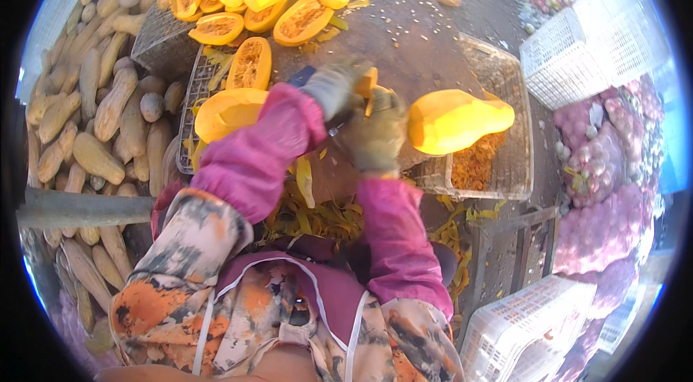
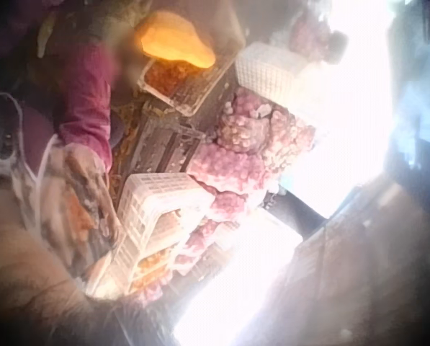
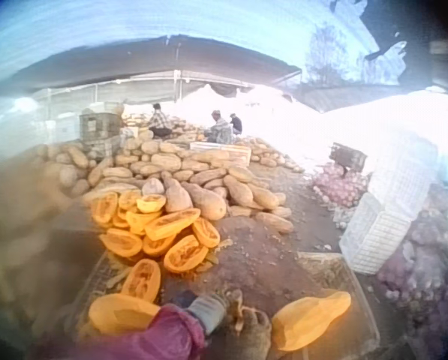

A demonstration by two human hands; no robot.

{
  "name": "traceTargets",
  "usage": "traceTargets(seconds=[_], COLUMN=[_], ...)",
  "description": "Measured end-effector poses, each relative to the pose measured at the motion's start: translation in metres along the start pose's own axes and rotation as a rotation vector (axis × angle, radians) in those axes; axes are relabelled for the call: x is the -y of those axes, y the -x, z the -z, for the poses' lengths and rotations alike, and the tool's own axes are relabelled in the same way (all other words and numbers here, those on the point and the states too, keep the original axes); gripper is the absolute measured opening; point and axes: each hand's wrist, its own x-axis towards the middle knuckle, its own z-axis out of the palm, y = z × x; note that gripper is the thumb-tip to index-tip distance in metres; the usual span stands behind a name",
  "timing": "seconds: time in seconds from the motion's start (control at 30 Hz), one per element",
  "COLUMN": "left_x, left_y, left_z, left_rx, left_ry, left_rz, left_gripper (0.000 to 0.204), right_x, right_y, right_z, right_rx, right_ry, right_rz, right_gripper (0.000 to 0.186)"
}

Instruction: The person sits on the ground and uses a knife to peel and slice yellow papayas on a wooden board. They place the sliced pieces into a white basket and continue processing multiple papayas in a repetitive manner.

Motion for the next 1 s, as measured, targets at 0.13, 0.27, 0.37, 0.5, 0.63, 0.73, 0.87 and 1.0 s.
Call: traceTargets(seconds=[0.13, 0.27, 0.37, 0.5, 0.63, 0.73, 0.87, 1.0], left_x=[0.008, 0.018, 0.029, 0.021, -0.039, -0.121, -0.247, -0.372], left_y=[-0.045, -0.069, -0.071, -0.064, -0.015, 0.026, 0.06, 0.083], left_z=[-0.027, -0.036, -0.025, 0.014, 0.049, 0.051, 0.04, 0.028], left_rx=[0.165, 0.043, 0.17, 0.219, -0.329, -0.389, -0.131, -0.067], left_ry=[-0.116, -0.106, 0.002, 0.218, 0.896, 0.948, 0.676, 0.59], left_rz=[0.017, -0.153, 0.019, 0.255, 0.072, -0.389, -0.755, -1.128], left_gripper=[0.041, 0.027, 0.061, 0.078, 0.077, 0.088, 0.103, 0.101], right_x=[-0.019, -0.027, -0.022, -0.006, -0.018, -0.037, -0.084, -0.134], right_y=[-0.039, -0.051, -0.037, 0.006, 0.061, 0.072, 0.123, 0.206], right_z=[-0.031, -0.043, -0.024, 0.02, 0.079, 0.112, 0.176, 0.254], right_rx=[0.242, 0.206, 0.067, -0.101, -0.213, -0.393, -0.669, -1.005], right_ry=[0.07, -0.045, -0.183, -0.676, -2.098, -2.34, -2.38, -2.08], right_rz=[-0.26, -0.195, -0.224, -0.379, -0.487, -0.706, -0.398, -0.555], right_gripper=[0.061, 0.057, 0.053, 0.061, 0.06, 0.042, 0.04, 0.044])
